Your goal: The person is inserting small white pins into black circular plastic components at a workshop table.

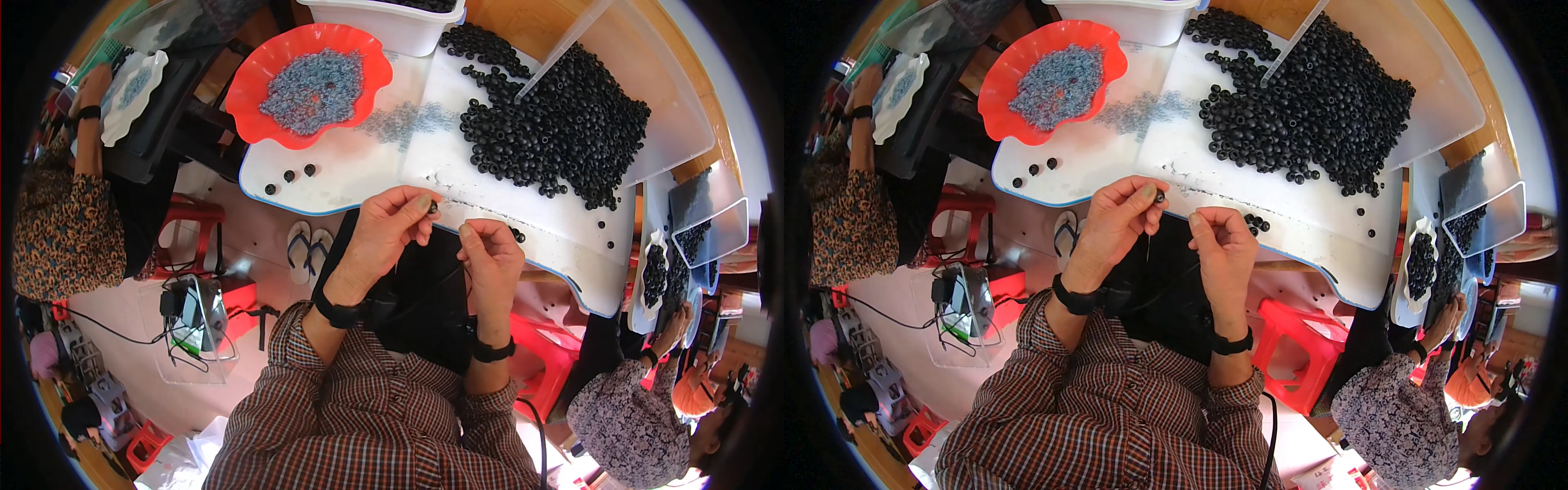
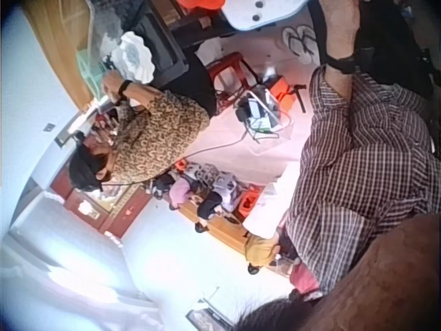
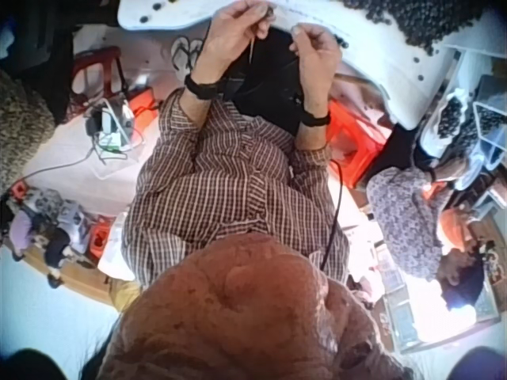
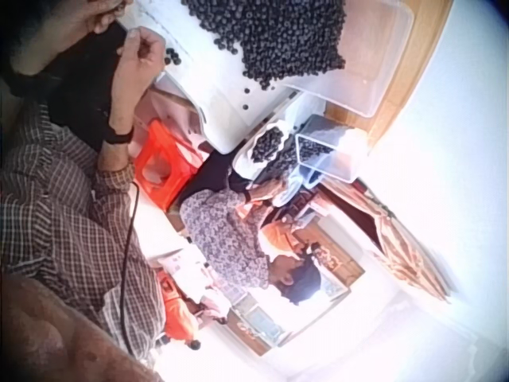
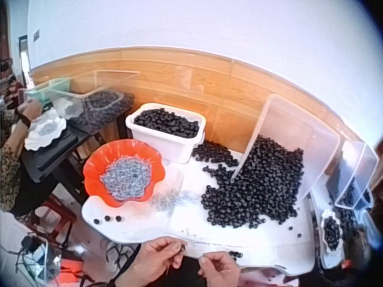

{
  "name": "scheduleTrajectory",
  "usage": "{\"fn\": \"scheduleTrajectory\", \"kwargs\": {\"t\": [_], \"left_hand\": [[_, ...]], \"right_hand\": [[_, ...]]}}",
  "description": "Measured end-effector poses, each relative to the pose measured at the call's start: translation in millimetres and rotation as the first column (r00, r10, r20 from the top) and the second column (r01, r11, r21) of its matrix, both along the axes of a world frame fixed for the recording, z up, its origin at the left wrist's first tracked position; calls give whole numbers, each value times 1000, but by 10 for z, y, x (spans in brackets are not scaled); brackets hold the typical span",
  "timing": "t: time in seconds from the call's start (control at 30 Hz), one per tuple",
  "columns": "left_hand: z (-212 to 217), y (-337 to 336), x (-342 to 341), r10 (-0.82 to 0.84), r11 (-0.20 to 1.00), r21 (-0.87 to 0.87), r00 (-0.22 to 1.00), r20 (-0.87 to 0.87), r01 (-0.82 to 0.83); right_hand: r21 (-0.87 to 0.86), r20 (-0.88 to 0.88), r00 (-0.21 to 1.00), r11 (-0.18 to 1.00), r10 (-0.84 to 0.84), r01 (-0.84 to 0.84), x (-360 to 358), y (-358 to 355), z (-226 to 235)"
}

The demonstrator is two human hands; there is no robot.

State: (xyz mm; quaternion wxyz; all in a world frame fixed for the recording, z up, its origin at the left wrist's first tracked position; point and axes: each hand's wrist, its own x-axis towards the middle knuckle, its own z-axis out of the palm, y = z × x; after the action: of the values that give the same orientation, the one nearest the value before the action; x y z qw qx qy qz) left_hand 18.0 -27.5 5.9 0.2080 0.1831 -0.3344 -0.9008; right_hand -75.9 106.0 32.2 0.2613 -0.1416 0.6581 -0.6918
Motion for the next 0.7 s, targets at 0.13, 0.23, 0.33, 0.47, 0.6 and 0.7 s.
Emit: {"fn": "scheduleTrajectory", "kwargs": {"t": [0.13, 0.23, 0.33, 0.47, 0.6, 0.7], "left_hand": [[-14, -43, 21, 89, 993, 80, 996, -32, -86], [-6, -40, 21, 110, 988, 112, 993, -31, -106], [-9, -35, 28, 115, 986, 127, 993, -29, -110], [-32, -49, 45, 100, 986, 134, 994, -42, -94], [-27, -54, 48, 104, 985, 146, 993, -47, -97], [-30, -54, 48, 96, 985, 148, 994, -57, -87]], "right_hand": [[69, -161, 987, 997, -19, 31, -9, 10, -159], [139, -385, 923, 989, 13, 45, -25, -4, -257], [183, -531, 847, 980, 26, 84, 23, -102, -200], [257, -735, 674, 949, 71, 180, 37, -255, -177], [387, -794, 582, 886, 179, 255, 54, -336, -193], [387, -844, 497, 872, 203, 300, 33, -348, -200]]}}
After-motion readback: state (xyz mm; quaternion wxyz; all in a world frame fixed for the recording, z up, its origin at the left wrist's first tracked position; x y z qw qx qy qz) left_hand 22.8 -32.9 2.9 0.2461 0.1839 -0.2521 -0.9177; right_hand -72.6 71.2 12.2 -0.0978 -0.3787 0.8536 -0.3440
